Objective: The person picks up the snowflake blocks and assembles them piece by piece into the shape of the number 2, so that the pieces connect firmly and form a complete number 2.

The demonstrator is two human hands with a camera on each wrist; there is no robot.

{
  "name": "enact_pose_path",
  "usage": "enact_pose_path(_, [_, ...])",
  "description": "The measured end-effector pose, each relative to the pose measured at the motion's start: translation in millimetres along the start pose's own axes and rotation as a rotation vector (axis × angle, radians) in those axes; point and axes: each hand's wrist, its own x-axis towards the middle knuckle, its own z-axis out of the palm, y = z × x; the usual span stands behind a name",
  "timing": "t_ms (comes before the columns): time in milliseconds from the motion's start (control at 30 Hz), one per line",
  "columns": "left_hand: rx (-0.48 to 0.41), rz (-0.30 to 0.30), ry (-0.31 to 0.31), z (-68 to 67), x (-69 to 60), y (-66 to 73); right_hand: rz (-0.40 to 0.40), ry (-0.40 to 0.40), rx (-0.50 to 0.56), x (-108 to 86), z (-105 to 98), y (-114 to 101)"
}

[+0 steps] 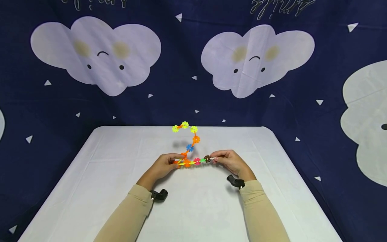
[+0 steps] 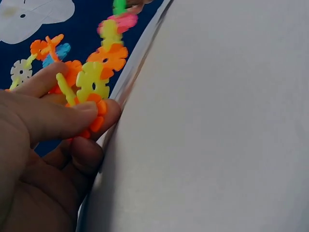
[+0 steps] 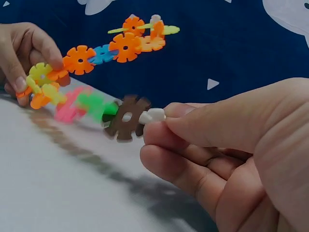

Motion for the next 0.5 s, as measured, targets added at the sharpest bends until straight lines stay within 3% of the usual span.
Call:
enact_pose_path(200, [-0.04,-0.055,-0.063,-6.3,-0.4,2.8,0.011,0.002,-0.003,-2.0,5.9,1.3])
enact_pose_path(500, [-0.03,-0.067,-0.11,-11.8,1.0,4.8,0.091,0.033,-0.077,-7.3,11.4,2.5])
